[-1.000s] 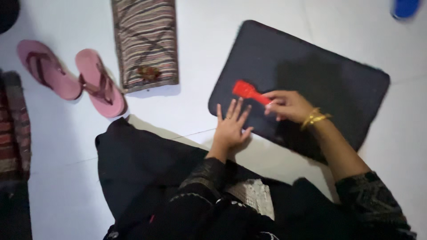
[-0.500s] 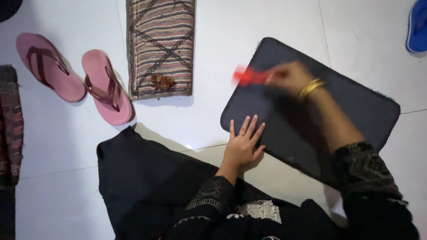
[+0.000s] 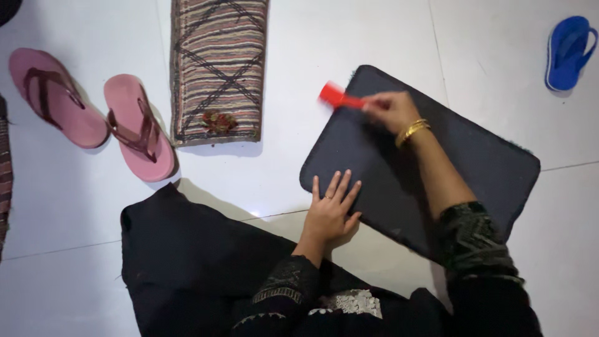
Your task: The person sits on the floor and uses a red brush to clean a small floral-patterned rug. They brush the top side, flip the rug over, and continue brushing the black underside.
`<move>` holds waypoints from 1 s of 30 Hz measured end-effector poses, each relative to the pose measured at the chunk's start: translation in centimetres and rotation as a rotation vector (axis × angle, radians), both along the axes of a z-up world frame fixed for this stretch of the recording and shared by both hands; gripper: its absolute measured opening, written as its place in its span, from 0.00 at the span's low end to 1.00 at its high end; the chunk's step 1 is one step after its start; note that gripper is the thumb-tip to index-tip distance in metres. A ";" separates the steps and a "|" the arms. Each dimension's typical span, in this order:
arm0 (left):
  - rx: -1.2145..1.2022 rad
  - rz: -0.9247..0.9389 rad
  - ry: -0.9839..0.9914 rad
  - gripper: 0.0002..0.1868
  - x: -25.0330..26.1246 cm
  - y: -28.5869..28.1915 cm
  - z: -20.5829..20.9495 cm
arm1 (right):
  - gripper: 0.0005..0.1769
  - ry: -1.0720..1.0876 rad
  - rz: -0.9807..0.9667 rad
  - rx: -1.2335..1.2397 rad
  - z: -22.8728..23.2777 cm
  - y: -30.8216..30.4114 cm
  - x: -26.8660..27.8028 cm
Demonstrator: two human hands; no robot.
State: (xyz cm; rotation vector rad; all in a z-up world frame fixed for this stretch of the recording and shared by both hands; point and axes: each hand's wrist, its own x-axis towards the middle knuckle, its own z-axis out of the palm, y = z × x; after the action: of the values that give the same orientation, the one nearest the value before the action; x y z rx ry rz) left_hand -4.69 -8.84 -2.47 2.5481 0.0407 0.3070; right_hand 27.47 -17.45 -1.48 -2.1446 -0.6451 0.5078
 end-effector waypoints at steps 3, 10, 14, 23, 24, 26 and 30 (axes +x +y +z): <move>0.016 0.001 -0.005 0.40 0.0 -0.1 -0.1 | 0.13 -0.080 -0.358 -0.043 1.8 -0.8 1.4; 0.035 -0.003 -0.002 0.40 0.0 0.0 -0.3 | 0.15 -0.034 0.244 0.033 1.5 0.1 -2.0; 0.039 -0.006 0.020 0.40 0.1 -0.1 -0.5 | 0.14 -0.201 -0.342 -0.098 3.1 -1.5 0.6; -0.061 0.022 0.076 0.40 -0.5 -0.1 1.2 | 0.17 0.394 0.337 -0.081 3.1 -1.5 -8.6; -0.042 0.022 0.090 0.39 -0.6 0.0 1.3 | 0.16 0.383 0.335 -0.092 2.7 -2.0 -8.6; 0.001 0.013 0.110 0.39 -0.5 -0.1 1.3 | 0.12 0.059 0.038 -0.108 2.7 -3.6 -6.1; 0.002 0.028 0.045 0.38 -0.4 -0.1 0.0 | 0.10 -0.353 -0.199 0.008 2.1 -4.9 -5.0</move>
State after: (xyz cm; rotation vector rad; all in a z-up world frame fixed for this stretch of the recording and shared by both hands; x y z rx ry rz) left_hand -5.12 -8.92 -2.45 2.5582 0.0937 0.2605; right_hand 22.49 -22.35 0.59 -2.2814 -0.6110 0.0169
